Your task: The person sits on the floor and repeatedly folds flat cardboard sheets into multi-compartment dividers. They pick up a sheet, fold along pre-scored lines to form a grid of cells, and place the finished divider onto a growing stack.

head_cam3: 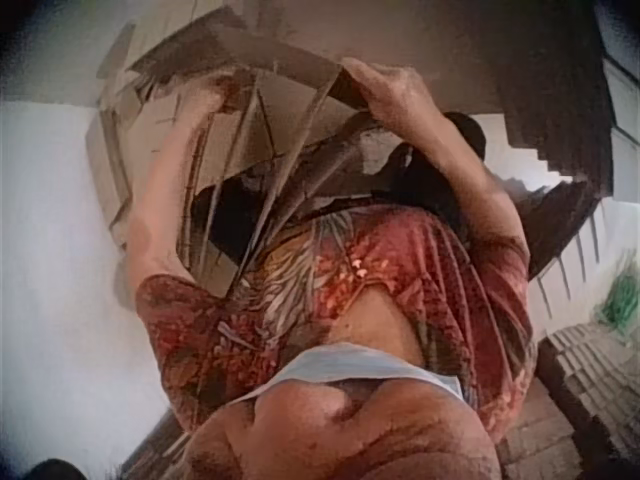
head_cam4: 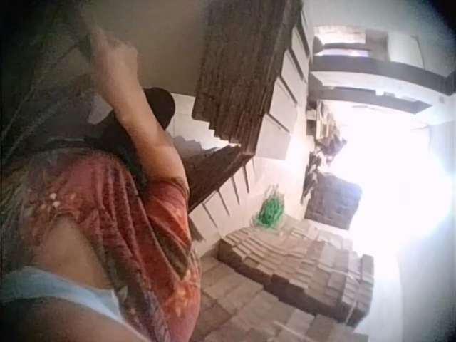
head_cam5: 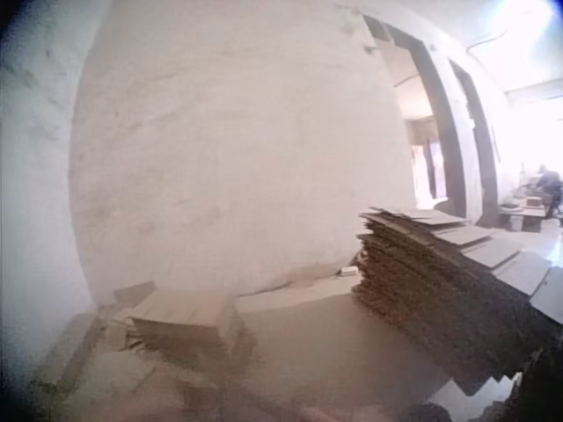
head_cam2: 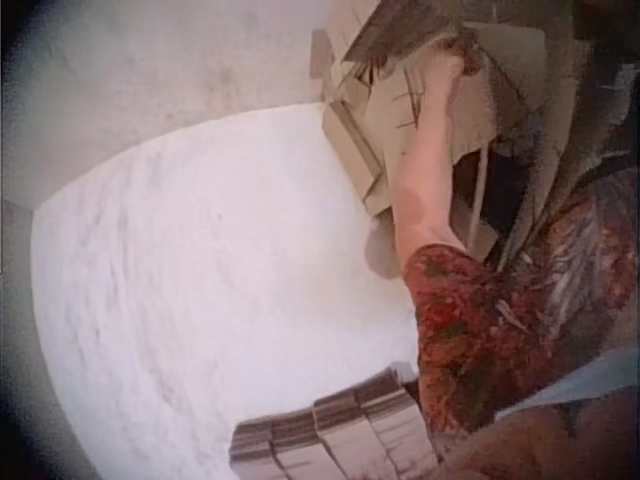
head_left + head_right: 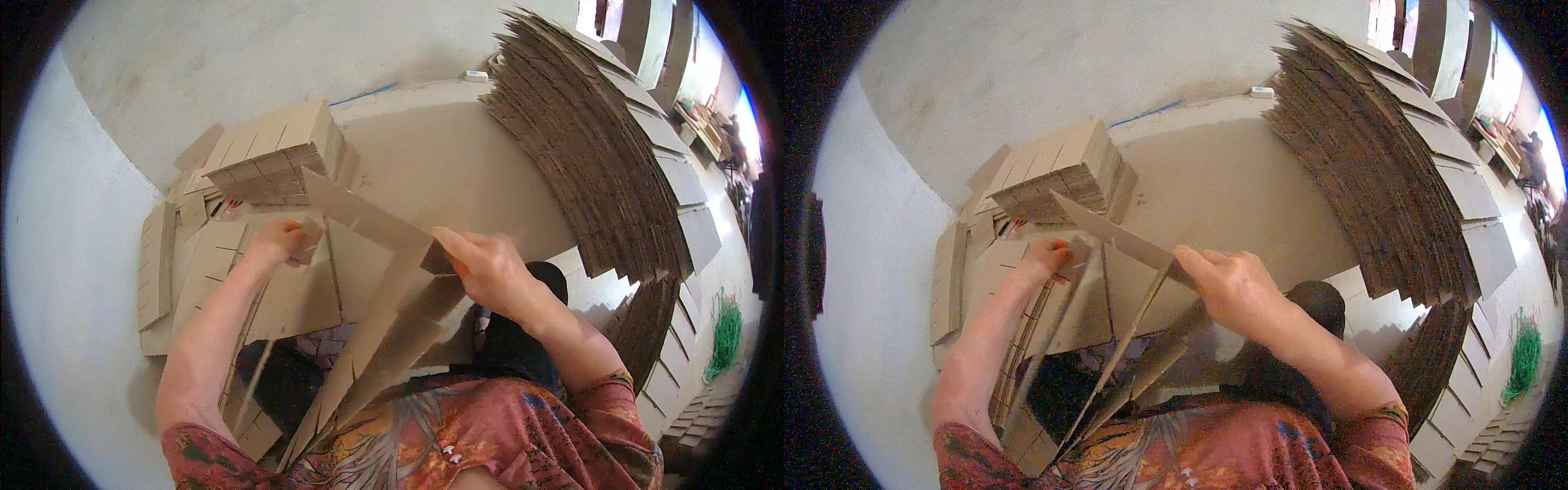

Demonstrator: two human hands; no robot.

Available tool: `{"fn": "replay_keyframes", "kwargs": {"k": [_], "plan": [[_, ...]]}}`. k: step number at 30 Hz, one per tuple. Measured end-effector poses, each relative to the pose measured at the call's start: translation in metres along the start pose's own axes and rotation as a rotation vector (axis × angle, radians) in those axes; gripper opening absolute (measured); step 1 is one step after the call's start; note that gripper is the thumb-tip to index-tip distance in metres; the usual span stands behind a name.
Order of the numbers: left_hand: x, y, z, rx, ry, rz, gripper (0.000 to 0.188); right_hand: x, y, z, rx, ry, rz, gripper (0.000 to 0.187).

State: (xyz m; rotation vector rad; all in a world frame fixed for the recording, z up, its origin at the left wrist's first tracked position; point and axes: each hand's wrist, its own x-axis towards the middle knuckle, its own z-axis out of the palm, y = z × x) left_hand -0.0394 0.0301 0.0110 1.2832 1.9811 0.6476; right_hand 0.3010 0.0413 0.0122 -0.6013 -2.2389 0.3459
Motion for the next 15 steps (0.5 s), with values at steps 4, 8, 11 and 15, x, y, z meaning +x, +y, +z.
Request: {"fn": "replay_keyframes", "kwargs": {"k": [4, 8, 11, 15], "plan": [[-0.009, 0.015, 0.031, -0.008, -0.129, 0.044, 0.025, 0.001, 0.008, 0.005, -0.015, 0.019, 0.009, 0.035], [-0.013, 0.021, 0.034, 0.128, -0.008, 0.118, 0.029, 0.002, 0.005, 0.000, -0.027, 0.024, -0.009, 0.038], [-0.011, 0.013, 0.035, 0.334, 0.137, 0.372, 0.027, -0.002, 0.002, -0.003, -0.051, 0.008, -0.004, 0.042], [0.001, -0.001, 0.032, 0.142, 0.139, 0.255, 0.026, -0.003, -0.002, -0.004, -0.058, 0.053, -0.054, 0.044]]}}
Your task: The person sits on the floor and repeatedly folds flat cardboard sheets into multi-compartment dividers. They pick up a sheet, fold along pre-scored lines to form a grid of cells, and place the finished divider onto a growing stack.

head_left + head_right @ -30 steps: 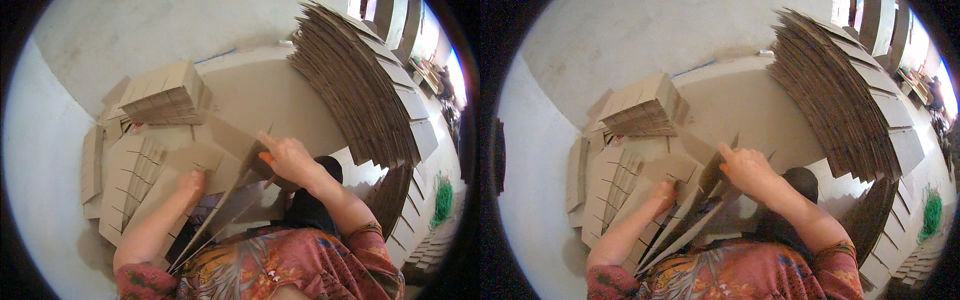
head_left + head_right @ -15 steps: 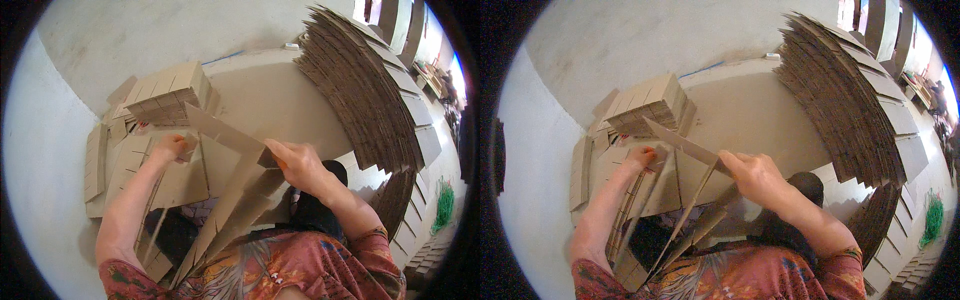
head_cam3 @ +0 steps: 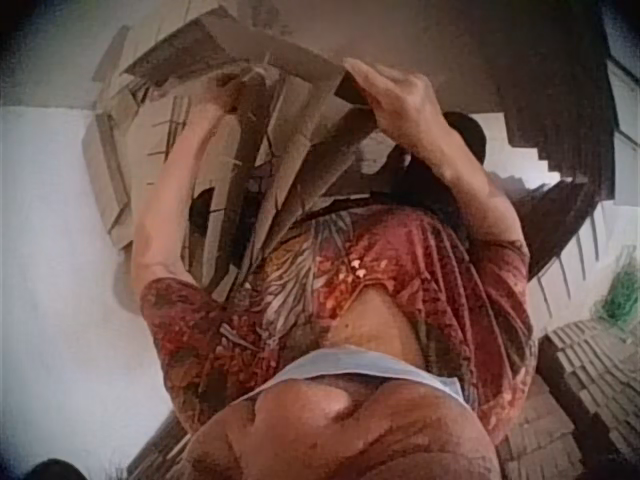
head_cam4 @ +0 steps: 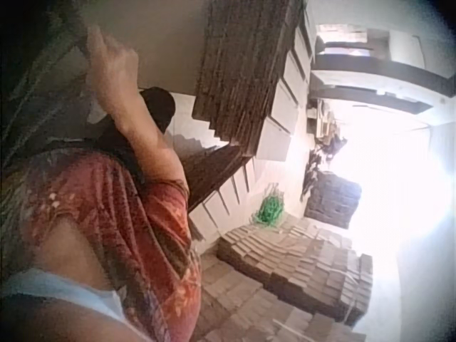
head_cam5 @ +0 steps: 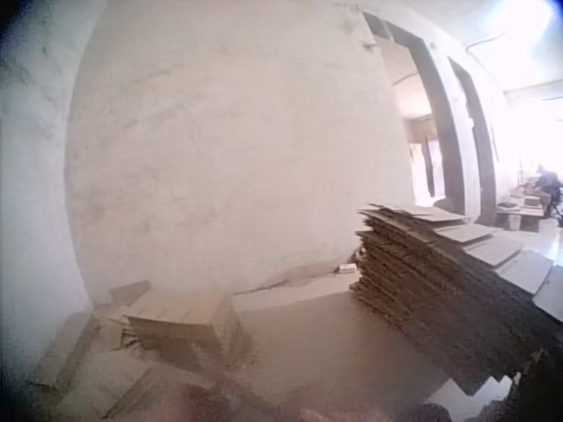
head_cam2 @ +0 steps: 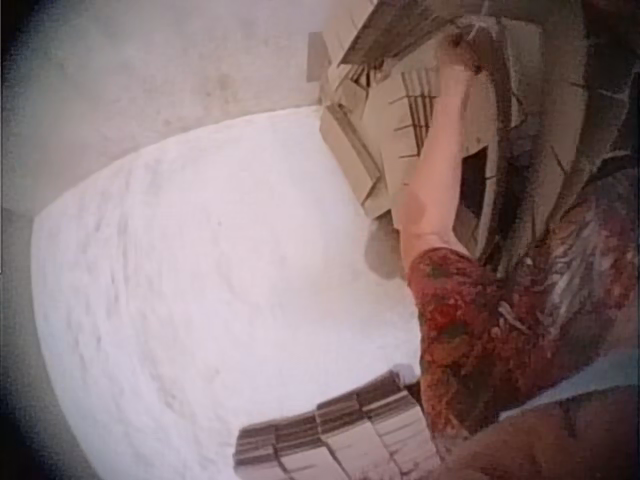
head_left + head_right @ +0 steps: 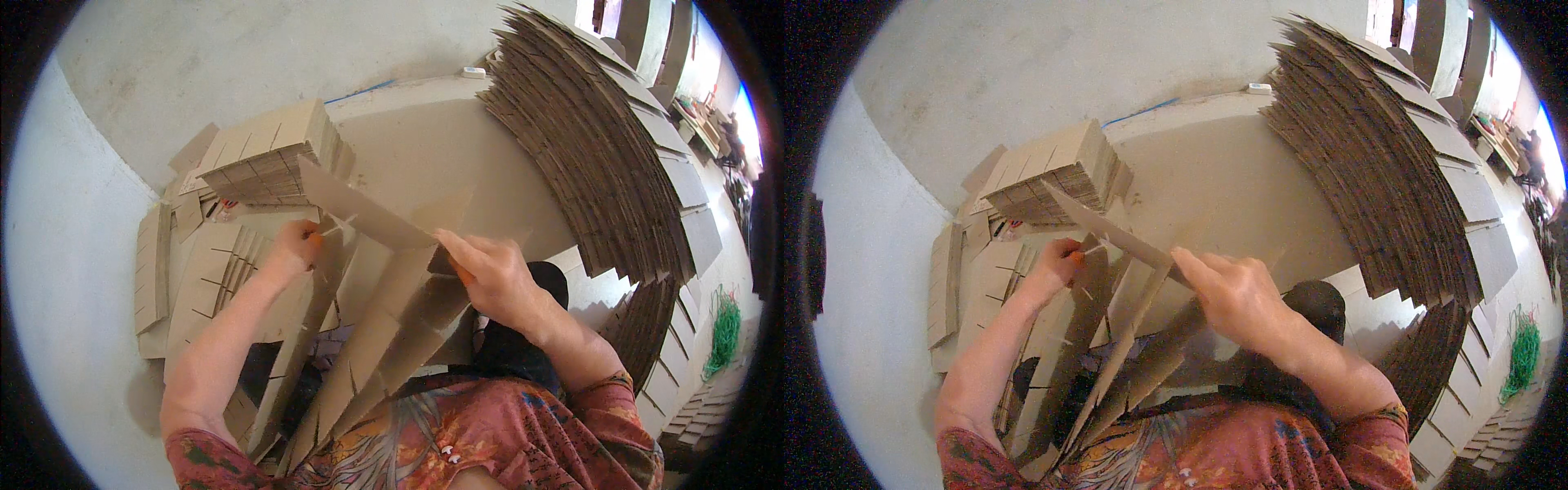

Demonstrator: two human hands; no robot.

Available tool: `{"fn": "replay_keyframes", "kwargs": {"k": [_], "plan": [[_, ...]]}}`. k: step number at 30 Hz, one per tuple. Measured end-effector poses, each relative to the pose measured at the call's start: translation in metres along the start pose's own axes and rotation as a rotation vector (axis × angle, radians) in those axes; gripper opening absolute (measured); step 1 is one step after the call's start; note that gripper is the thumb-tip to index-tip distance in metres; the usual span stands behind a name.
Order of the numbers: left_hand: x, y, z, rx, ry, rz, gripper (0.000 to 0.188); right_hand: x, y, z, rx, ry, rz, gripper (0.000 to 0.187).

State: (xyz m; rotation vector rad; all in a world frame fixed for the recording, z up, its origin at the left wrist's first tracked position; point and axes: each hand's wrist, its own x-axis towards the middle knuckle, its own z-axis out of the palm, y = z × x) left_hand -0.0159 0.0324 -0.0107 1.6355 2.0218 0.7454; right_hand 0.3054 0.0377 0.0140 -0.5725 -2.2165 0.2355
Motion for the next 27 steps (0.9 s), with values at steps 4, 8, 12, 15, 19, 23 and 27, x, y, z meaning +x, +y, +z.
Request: {"fn": "replay_keyframes", "kwargs": {"k": [4, 8, 12, 15, 19, 23, 27], "plan": [[-0.003, -0.002, -0.002, -0.278, -0.067, -0.211, 0.026, 0.001, -0.002, -0.002, 0.032, 0.006, -0.013, 0.044], [-0.013, 0.025, 0.005, -0.235, -0.106, -0.160, 0.025, 0.001, 0.003, 0.007, 0.040, -0.044, 0.052, 0.035], [-0.012, 0.019, 0.007, -0.198, -0.056, 0.018, 0.024, 0.004, 0.012, 0.018, 0.086, -0.115, 0.111, 0.025], [-0.020, 0.042, 0.003, -0.286, -0.149, 0.112, 0.023, 0.003, 0.022, 0.024, 0.058, -0.191, 0.153, 0.024], [-0.009, 0.062, -0.010, -0.364, -0.241, 0.114, 0.023, 0.021, 0.042, 0.023, -0.044, -0.256, 0.169, 0.022], [0.030, 0.028, -0.028, -0.145, 0.075, 0.289, 0.028, 0.061, 0.065, 0.010, -0.172, -0.254, 0.266, 0.015], [0.082, -0.022, -0.035, 0.390, 0.525, 0.441, 0.043, 0.061, 0.119, 0.044, -0.258, -0.372, 0.334, 0.017]]}}
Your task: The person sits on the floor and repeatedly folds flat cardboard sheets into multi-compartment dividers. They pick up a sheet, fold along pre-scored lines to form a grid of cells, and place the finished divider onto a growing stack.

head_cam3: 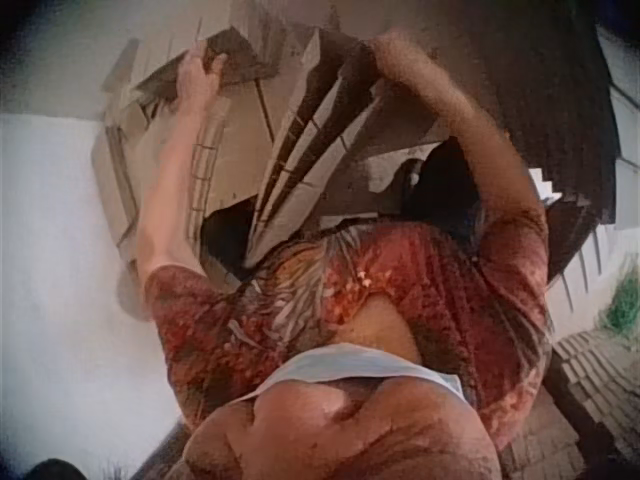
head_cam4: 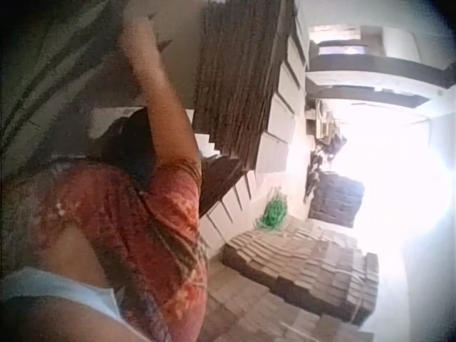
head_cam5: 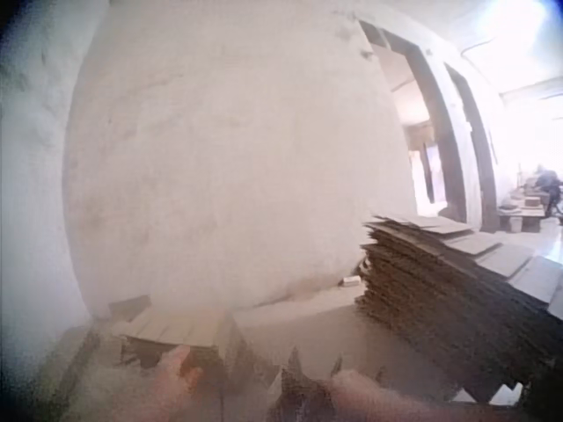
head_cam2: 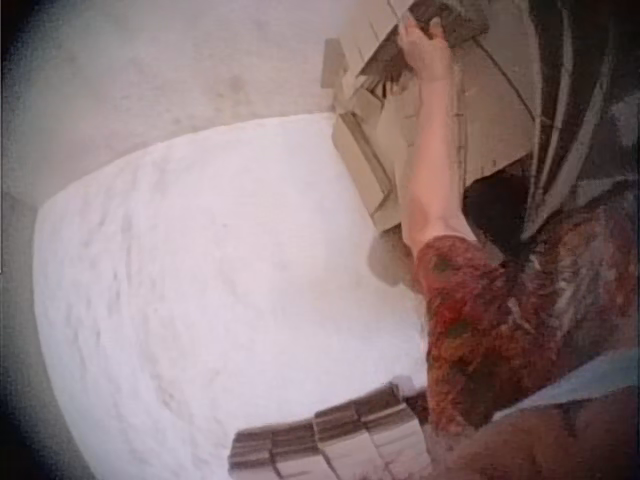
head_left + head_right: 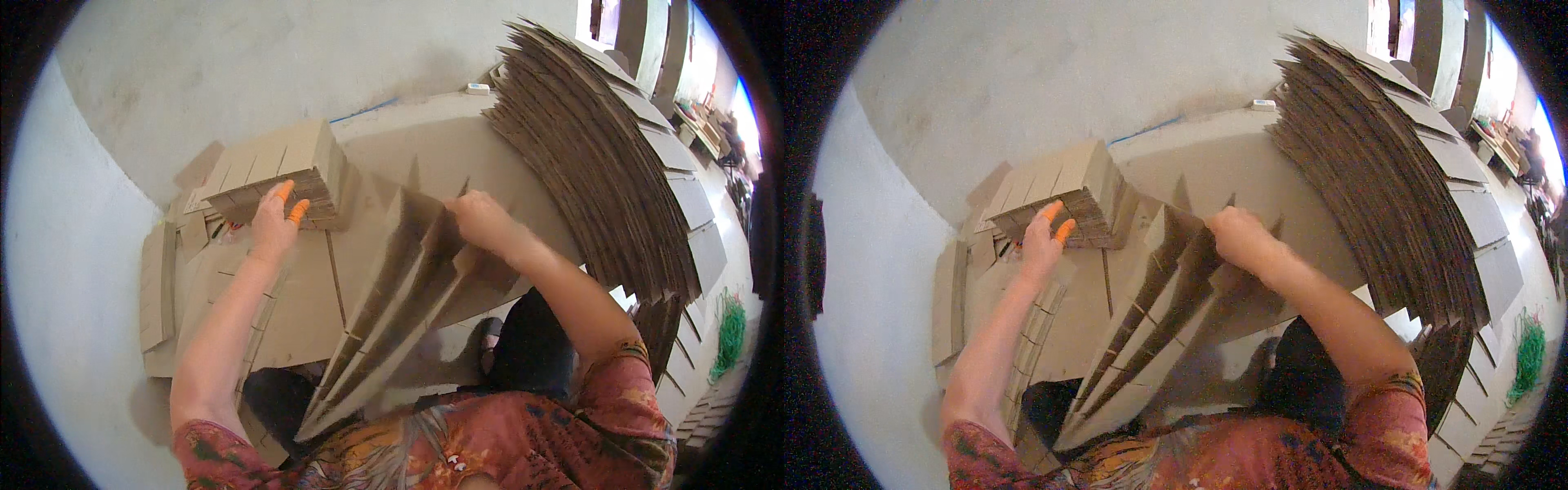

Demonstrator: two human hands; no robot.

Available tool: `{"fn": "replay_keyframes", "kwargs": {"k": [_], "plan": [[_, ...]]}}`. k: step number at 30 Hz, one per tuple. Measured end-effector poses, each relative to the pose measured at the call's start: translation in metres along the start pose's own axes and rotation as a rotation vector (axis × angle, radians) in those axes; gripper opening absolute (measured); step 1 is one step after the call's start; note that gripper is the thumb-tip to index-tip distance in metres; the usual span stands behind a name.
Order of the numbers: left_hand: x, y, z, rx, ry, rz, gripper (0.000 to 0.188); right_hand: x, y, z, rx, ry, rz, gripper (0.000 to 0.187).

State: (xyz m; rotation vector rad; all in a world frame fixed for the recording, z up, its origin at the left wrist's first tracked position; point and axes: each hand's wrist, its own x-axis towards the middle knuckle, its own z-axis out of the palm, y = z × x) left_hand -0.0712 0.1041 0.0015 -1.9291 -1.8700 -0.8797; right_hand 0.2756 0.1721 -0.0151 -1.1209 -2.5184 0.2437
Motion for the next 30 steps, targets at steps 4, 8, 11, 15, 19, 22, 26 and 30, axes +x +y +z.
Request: {"fn": "replay_keyframes", "kwargs": {"k": [4, 8, 11, 15, 19, 22, 26, 30], "plan": [[0.026, -0.008, 0.014, 0.213, 0.030, -0.011, 0.055, 0.032, 0.015, 0.003, -0.069, 0.011, 0.148, 0.018], [0.051, -0.023, 0.031, 0.326, 0.006, 0.062, 0.049, 0.049, 0.018, -0.002, -0.109, 0.091, 0.168, 0.023], [0.068, -0.034, 0.032, 0.190, -0.158, -0.082, 0.035, 0.040, 0.009, -0.006, -0.067, 0.301, 0.036, 0.025], [0.074, -0.043, 0.011, 0.068, -0.185, -0.114, 0.019, 0.005, -0.018, -0.019, 0.096, 0.464, -0.049, 0.031], [0.064, -0.023, -0.009, -0.284, -0.014, -0.188, 0.022, -0.018, -0.023, -0.020, 0.570, 0.427, -0.015, 0.042], [0.040, 0.037, -0.024, -0.332, 0.137, 0.186, 0.030, -0.028, -0.038, -0.031, 1.093, 0.272, 0.179, 0.041], [-0.019, 0.118, -0.020, -0.605, -0.200, 0.350, 0.036, -0.033, -0.051, -0.039, 1.693, 0.230, 0.339, 0.036], [-0.047, 0.163, -0.039, -0.446, -0.248, 0.459, 0.047, -0.054, -0.032, -0.039, 1.666, 0.507, 0.358, 0.017]]}}
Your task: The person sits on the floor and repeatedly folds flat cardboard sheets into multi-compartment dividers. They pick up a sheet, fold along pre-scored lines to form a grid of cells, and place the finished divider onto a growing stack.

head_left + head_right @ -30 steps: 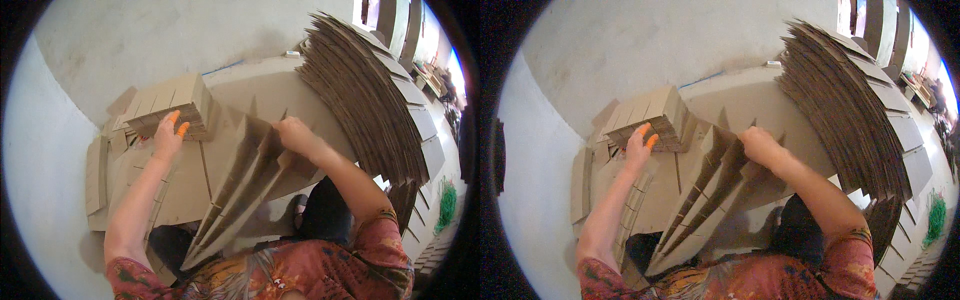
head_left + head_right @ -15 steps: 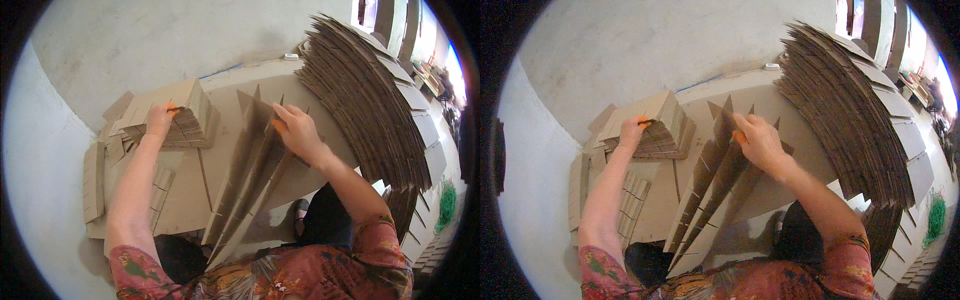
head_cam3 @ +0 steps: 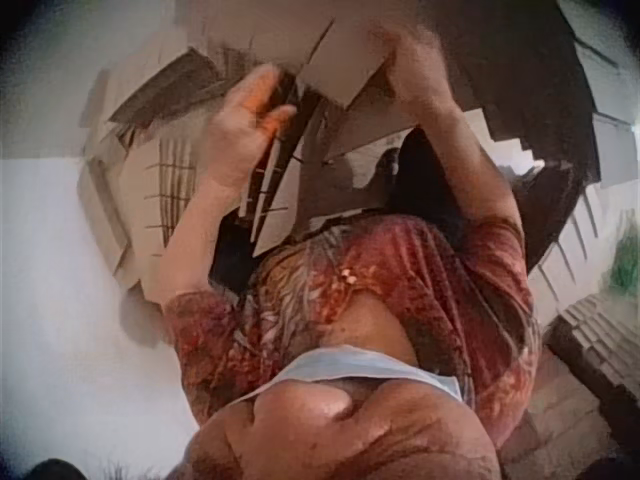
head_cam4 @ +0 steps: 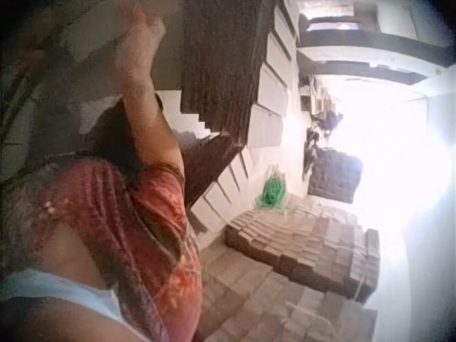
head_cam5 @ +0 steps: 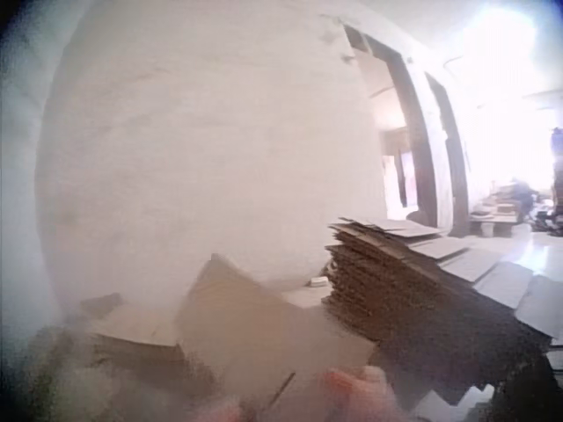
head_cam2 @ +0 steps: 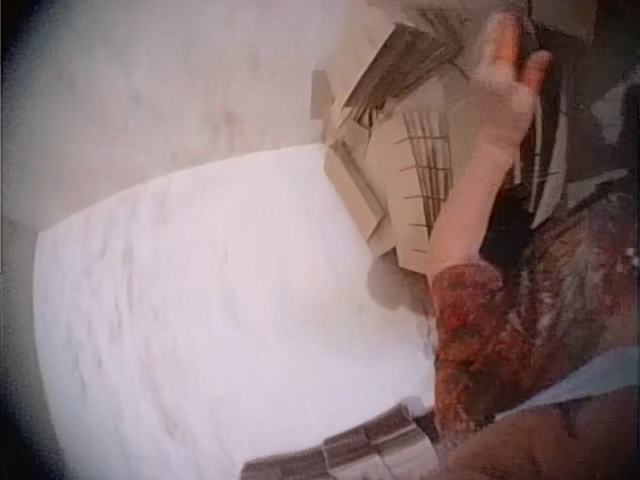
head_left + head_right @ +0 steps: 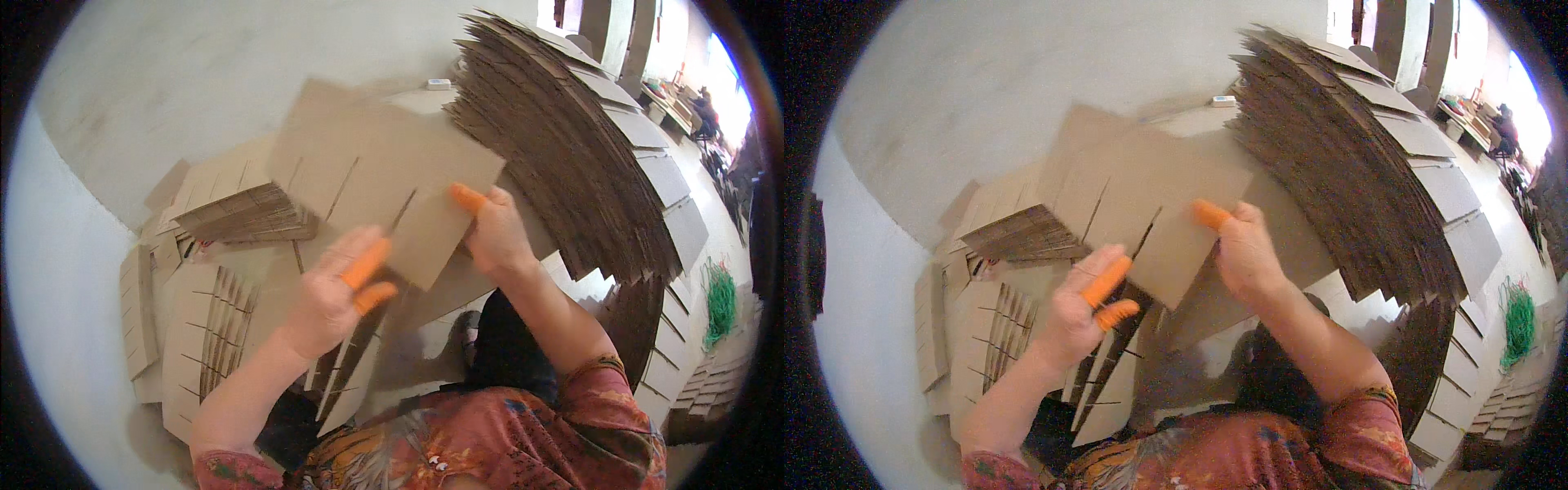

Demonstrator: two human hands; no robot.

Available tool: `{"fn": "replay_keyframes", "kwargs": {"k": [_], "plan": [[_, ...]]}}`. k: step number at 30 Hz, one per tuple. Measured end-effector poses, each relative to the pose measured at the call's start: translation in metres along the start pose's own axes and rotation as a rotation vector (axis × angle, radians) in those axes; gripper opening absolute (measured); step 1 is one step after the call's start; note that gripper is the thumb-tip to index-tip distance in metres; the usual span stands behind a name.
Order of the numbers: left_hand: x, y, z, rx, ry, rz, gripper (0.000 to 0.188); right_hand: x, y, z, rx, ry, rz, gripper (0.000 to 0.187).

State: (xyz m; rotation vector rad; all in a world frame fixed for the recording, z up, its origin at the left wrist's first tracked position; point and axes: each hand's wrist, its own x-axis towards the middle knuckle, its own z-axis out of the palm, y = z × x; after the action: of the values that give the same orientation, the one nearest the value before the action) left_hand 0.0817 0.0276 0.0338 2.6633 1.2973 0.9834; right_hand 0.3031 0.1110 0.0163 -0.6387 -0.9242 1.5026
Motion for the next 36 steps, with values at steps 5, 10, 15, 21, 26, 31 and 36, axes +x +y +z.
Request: {"fn": "replay_keyframes", "kwargs": {"k": [5, 10, 15, 21, 26, 31, 36], "plan": [[-0.037, -0.018, -0.009, -0.153, -0.138, -0.753, 0.033, -0.011, -0.023, -0.041, -0.136, 0.044, -0.315, 0.012], [-0.055, -0.019, -0.030, -0.153, -0.182, -0.798, 0.022, -0.025, -0.029, -0.070, -0.332, 0.005, -0.404, 0.016], [-0.072, -0.024, -0.047, -0.006, -0.174, -0.713, 0.021, -0.035, -0.027, -0.075, -0.457, -0.011, -0.370, 0.016], [-0.080, -0.037, -0.047, 0.030, -0.180, -0.687, 0.020, -0.046, -0.043, -0.065, -0.761, 0.001, -0.280, 0.017], [-0.075, -0.033, -0.043, 0.054, -0.139, -0.694, 0.019, -0.050, -0.042, -0.069, -0.839, -0.042, -0.244, 0.017], [-0.080, -0.043, -0.041, 0.058, -0.074, -0.733, 0.019, -0.054, -0.040, -0.077, -0.758, -0.038, -0.219, 0.018], [-0.074, -0.035, -0.043, 0.042, -0.099, -0.825, 0.021, -0.051, -0.033, -0.084, -0.964, -0.070, -0.084, 0.022]]}}
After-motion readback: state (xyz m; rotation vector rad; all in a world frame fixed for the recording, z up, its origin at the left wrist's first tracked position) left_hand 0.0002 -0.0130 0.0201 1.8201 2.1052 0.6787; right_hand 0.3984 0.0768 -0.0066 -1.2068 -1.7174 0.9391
